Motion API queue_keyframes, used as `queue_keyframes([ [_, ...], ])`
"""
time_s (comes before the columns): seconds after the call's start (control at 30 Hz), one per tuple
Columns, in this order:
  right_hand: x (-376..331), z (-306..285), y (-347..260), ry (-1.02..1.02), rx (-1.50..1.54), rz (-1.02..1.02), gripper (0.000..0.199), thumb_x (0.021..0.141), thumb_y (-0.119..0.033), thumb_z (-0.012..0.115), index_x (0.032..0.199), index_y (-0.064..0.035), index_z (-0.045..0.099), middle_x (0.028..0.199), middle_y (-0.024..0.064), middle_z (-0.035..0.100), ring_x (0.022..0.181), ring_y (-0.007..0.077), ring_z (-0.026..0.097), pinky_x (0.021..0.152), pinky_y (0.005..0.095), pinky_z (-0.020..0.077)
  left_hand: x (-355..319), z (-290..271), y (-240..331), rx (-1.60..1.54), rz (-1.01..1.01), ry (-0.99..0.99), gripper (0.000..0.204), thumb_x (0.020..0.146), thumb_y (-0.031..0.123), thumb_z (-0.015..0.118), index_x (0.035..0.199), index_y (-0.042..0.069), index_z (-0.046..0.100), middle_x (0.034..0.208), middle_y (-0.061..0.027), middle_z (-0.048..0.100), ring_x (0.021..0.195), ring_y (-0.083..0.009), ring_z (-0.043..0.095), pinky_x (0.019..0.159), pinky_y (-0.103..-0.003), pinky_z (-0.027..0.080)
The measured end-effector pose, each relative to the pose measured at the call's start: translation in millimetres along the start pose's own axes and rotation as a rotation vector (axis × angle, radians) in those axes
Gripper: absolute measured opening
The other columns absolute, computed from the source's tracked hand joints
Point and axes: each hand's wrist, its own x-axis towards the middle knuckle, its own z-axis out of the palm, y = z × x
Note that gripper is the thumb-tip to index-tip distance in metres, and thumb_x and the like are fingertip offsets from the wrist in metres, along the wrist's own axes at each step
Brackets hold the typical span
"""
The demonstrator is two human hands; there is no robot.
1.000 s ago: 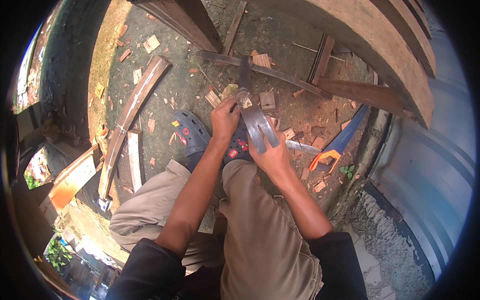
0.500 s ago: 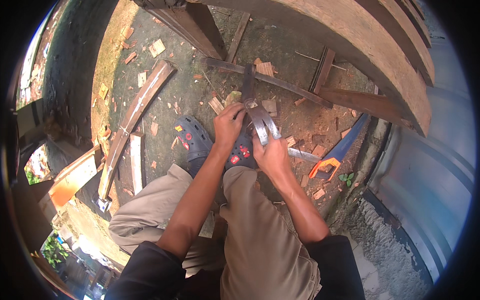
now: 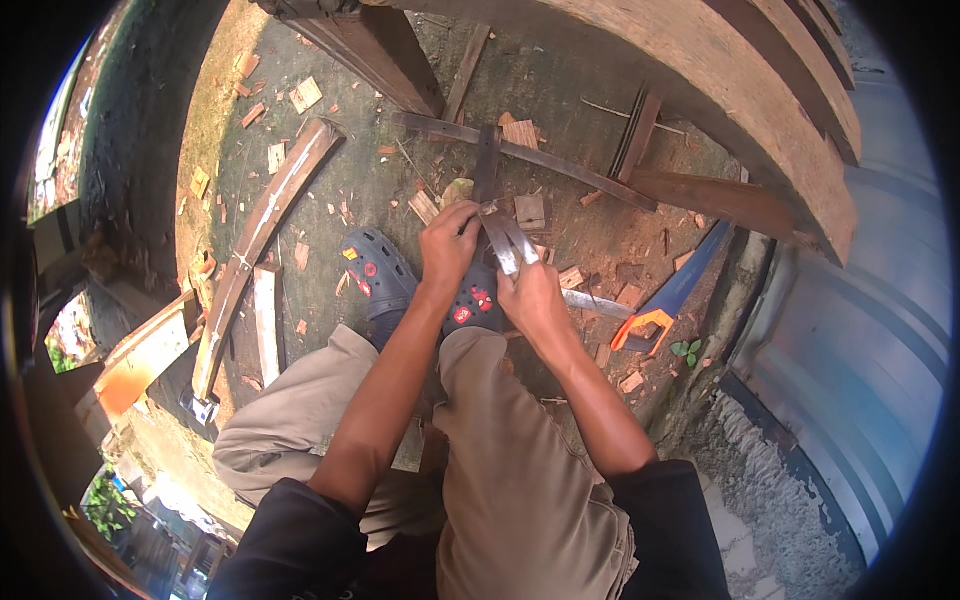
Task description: The person sits on the ground and uses a hammer to drive nails into a wooden frame, securing a wooden plank to the structure. The person repeatedly positions the plank and hammers nails to attach it.
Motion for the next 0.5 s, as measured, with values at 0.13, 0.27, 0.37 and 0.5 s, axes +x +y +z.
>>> queue_keyframes([
  [0.13,-11,-11,-24,0.228,0.237,-0.308,0.021,0.087,-0.003,0.060,0.106,0.0024,0.065,0.089,0.0260,0.065,0.082,0.0454,0.065,0.074,0.0442,0.0536,-6,-2,-8,0.006,0.014,0.020,0.015,0.081,0.002,0.074,0.096,0.001,0.075,0.101,-0.0140,0.074,0.097,-0.0303,0.072,0.086,-0.036,0.056],
  [0.27,-4,3,6,0.011,-0.119,-0.043,0.036,0.086,-0.005,0.063,0.121,0.0024,0.060,0.096,0.0250,0.070,0.082,0.0489,0.067,0.069,0.0483,0.0547,-2,0,1,-0.006,-0.009,-0.004,0.015,0.081,0.002,0.074,0.096,0.001,0.075,0.101,-0.0138,0.074,0.096,-0.0299,0.072,0.086,-0.036,0.056],
  [0.37,1,-11,-9,0.294,0.113,-0.372,0.031,0.085,-0.004,0.063,0.116,0.0031,0.062,0.096,0.0234,0.070,0.081,0.0474,0.068,0.068,0.0476,0.0550,8,1,-2,0.000,0.011,0.018,0.015,0.081,0.003,0.075,0.096,0.001,0.075,0.101,-0.0136,0.074,0.095,-0.0293,0.072,0.084,-0.036,0.056],
  [0.5,-10,-6,-1,0.245,0.182,-0.371,0.023,0.085,-0.003,0.064,0.107,0.0036,0.065,0.095,0.0229,0.068,0.089,0.0410,0.068,0.078,0.0419,0.0539,1,0,-3,-0.002,0.010,0.010,0.014,0.081,0.003,0.074,0.095,0.001,0.075,0.101,-0.0131,0.074,0.094,-0.0290,0.073,0.083,-0.035,0.056],
])
